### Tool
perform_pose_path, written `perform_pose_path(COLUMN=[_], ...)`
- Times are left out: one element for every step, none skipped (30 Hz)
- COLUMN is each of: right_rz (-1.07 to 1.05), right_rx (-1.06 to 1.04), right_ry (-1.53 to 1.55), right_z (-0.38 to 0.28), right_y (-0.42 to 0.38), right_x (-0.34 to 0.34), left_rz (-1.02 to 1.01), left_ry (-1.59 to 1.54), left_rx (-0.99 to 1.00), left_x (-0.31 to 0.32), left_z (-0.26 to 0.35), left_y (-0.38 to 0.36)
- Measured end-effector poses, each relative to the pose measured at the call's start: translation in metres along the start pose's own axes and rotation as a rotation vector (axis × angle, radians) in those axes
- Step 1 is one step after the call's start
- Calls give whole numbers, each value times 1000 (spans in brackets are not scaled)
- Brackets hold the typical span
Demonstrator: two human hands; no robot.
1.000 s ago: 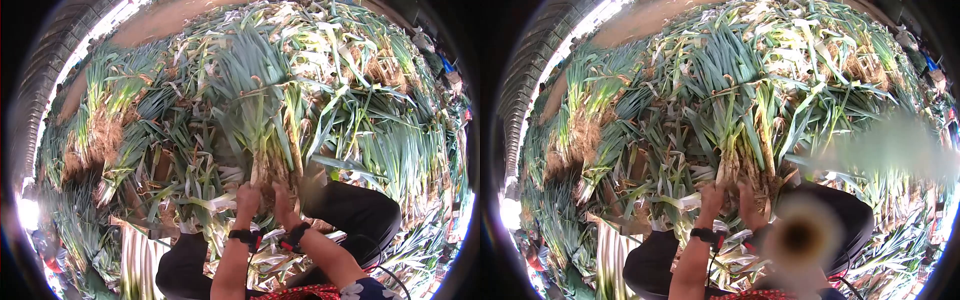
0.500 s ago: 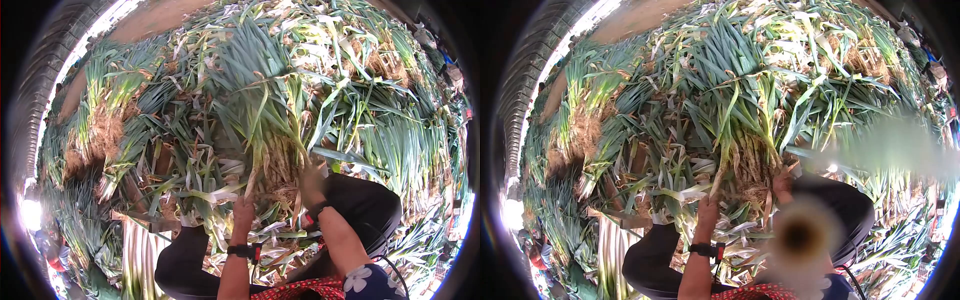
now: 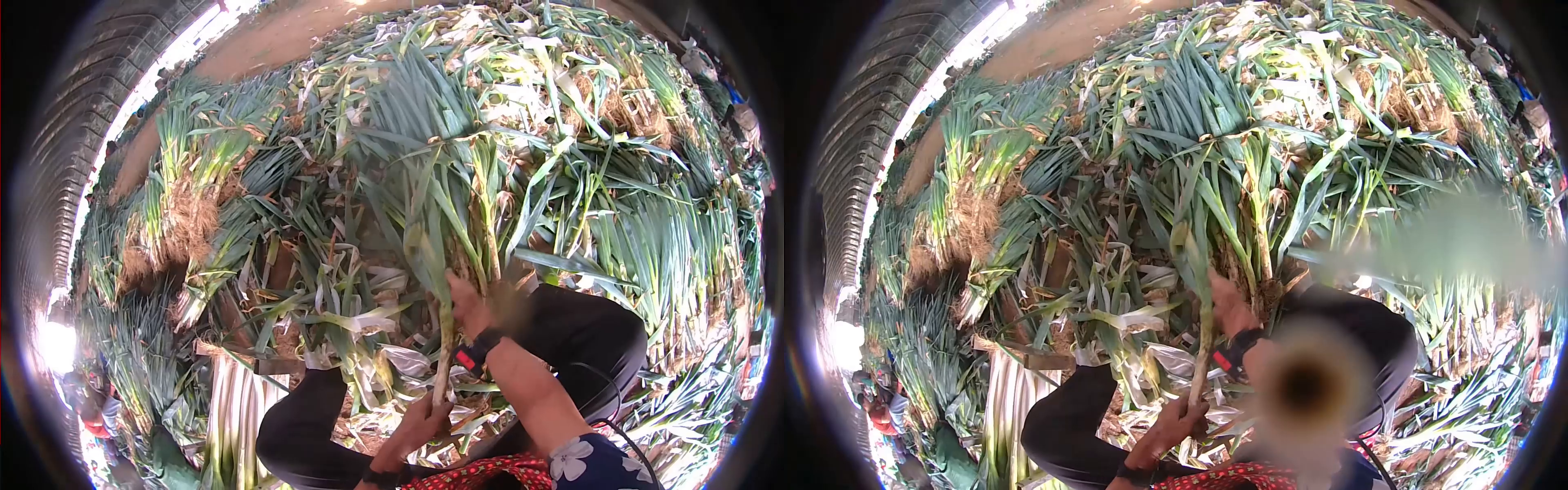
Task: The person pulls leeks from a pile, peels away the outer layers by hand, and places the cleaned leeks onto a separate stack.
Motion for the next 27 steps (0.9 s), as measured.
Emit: perform_pose_path(right_rz=[-41,-81,-31,19,45,73,73,47,19,18,10,5,19,19,22,24,-80,-82,-46,-12,-14,17,47,47,77,107,108], right_rx=[221,444,469,488,-88,-681,-695,-176,332,329,414,500,411,409,392,371,382,373,375,377,371,320,268,262,180,98,95], right_ry=[183,366,258,151,-365,-866,-867,-552,-218,-222,-194,-167,-315,-323,-222,-120,-39,-44,52,150,148,90,31,26,63,100,97], right_z=[33,54,58,61,54,52,58,78,98,86,71,57,43,23,-1,-17,6,-14,-35,-58,-72,-87,-102,-124,-147,-171,-191], right_y=[2,-6,-16,-28,-43,-69,-80,-79,-79,-80,-86,-90,-86,-84,-81,-78,-58,-55,-47,-40,-35,-29,-26,-30,-37,-44,-50], right_x=[6,15,31,48,54,70,82,92,102,106,106,106,107,111,118,126,134,137,138,140,142,143,142,142,141,139,136], left_rz=[14,27,53,135,258,382,386,371,354,330,359,386,382,488,598,603,653,703,691,693,680,667,702,702,715,727,770], left_ry=[-11,-21,-67,-194,-119,-46,-47,134,316,240,133,25,17,20,23,19,102,186,136,135,118,100,136,132,129,127,174], left_rx=[-23,-48,-8,68,116,166,180,218,254,294,286,275,277,385,496,506,559,611,806,814,773,732,891,898,900,901,1053], left_x=[-5,-11,-22,-33,-43,-52,-59,-66,-71,-70,-64,-57,-50,-48,-50,-56,-63,-65,-62,-61,-61,-61,-60,-58,-55,-52,-49], left_z=[-11,-20,-23,-30,-28,-23,-29,-40,-51,-68,-68,-65,-51,-27,-10,-4,3,18,33,47,57,66,83,95,105,116,129], left_y=[2,8,19,33,42,50,61,70,80,87,85,80,71,57,48,46,41,34,21,10,1,-6,-15,-20,-24,-27,-32])
Point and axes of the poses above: each hand's wrist, its own y-axis towards the middle knuckle, its own x-axis out of the palm, z = x × y, the point moved 4 cm from there along y, towards the middle knuckle, and after that the axes turned 13 degrees about -y, right-handed, at the moved point
